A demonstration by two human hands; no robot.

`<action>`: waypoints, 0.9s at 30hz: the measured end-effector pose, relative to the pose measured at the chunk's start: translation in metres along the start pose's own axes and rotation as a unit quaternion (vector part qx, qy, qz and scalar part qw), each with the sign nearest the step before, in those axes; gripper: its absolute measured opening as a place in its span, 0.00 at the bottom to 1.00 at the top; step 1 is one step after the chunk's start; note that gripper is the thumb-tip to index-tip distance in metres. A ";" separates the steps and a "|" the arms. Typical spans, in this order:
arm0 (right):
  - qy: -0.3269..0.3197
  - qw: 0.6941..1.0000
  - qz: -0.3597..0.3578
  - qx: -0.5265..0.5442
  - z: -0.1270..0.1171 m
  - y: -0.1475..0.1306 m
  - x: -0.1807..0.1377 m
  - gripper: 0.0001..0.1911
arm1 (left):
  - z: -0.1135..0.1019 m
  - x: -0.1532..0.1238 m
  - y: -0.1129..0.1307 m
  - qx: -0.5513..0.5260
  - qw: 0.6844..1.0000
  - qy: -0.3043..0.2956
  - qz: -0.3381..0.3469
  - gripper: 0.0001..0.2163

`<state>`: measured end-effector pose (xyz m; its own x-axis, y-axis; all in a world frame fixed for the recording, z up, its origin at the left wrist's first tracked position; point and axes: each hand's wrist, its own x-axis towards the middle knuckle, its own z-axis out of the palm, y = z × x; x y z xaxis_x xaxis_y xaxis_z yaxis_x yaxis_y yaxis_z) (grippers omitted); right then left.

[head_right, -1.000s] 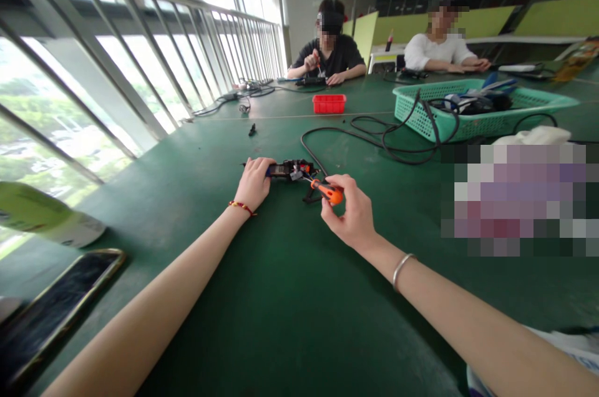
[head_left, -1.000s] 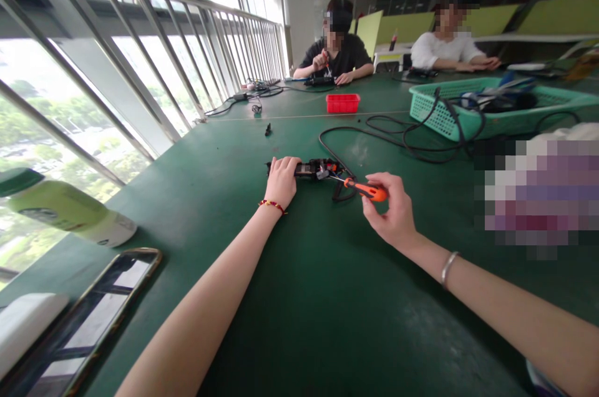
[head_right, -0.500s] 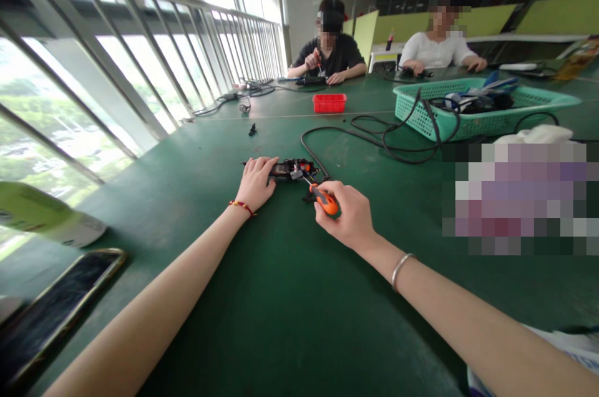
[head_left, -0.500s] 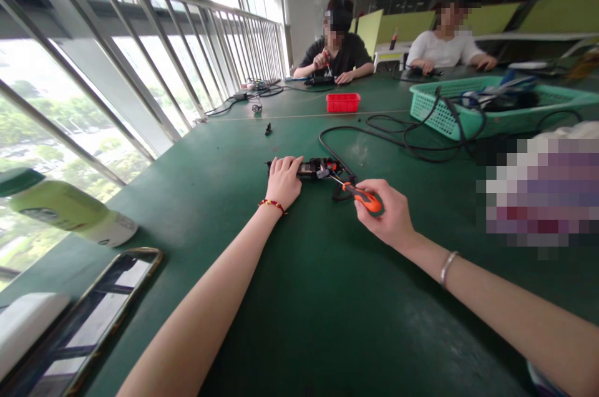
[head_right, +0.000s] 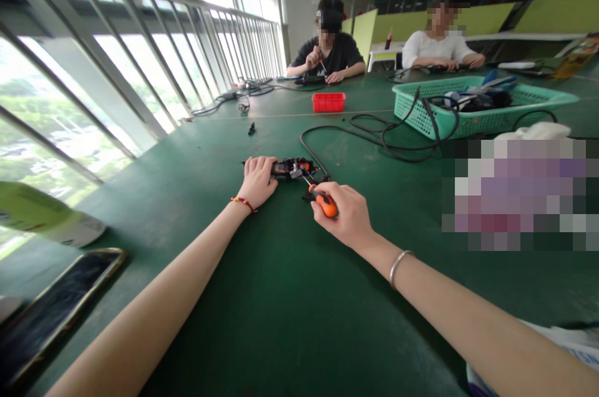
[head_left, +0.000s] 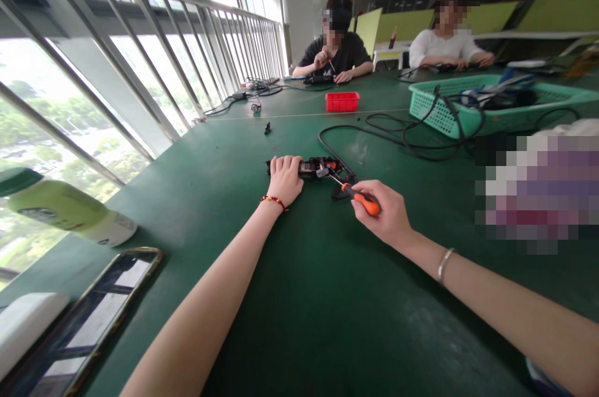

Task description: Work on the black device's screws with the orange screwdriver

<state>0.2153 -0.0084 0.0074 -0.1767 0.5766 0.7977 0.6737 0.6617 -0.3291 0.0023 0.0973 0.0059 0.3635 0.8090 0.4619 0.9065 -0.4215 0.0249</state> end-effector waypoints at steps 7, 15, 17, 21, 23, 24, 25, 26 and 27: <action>0.008 1.000 -0.007 0.002 -0.002 0.000 0.001 0.10 | 0.000 0.001 0.001 -0.003 1.000 -0.004 -0.011 0.19; -0.005 1.000 -0.005 -0.008 -0.001 0.000 0.000 0.06 | -0.001 -0.001 0.002 -0.004 1.000 -0.007 -0.015 0.18; -0.002 1.000 0.000 -0.008 -0.001 0.000 0.000 0.07 | -0.001 -0.001 0.002 -0.006 1.000 -0.008 -0.018 0.18; 0.000 1.000 -0.020 0.001 -0.002 -0.001 0.000 0.11 | -0.001 -0.001 0.001 -0.020 1.000 -0.010 -0.023 0.17; 0.005 0.999 -0.033 0.001 -0.002 -0.002 0.001 0.12 | -0.001 0.000 0.000 -0.029 0.999 -0.010 -0.023 0.17; 0.008 0.999 -0.035 -0.002 -0.003 -0.003 0.000 0.11 | -0.001 0.000 -0.001 -0.033 0.999 -0.010 -0.022 0.17; 0.011 0.999 -0.036 -0.005 -0.003 -0.004 0.000 0.11 | -0.001 0.000 -0.002 -0.036 0.999 -0.011 -0.020 0.16; 0.013 0.999 -0.034 -0.008 -0.003 -0.004 0.000 0.10 | -0.001 0.000 -0.003 -0.039 0.999 -0.011 -0.017 0.16; 0.016 0.999 -0.029 -0.011 -0.004 -0.005 0.000 0.09 | -0.001 0.000 -0.004 -0.041 0.999 -0.012 -0.013 0.16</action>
<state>0.2148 -0.0133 0.0108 -0.1929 0.5219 0.8309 0.6780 0.6830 -0.2716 -0.0013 0.0984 0.0062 0.3460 0.8292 0.4389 0.8953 -0.4317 0.1098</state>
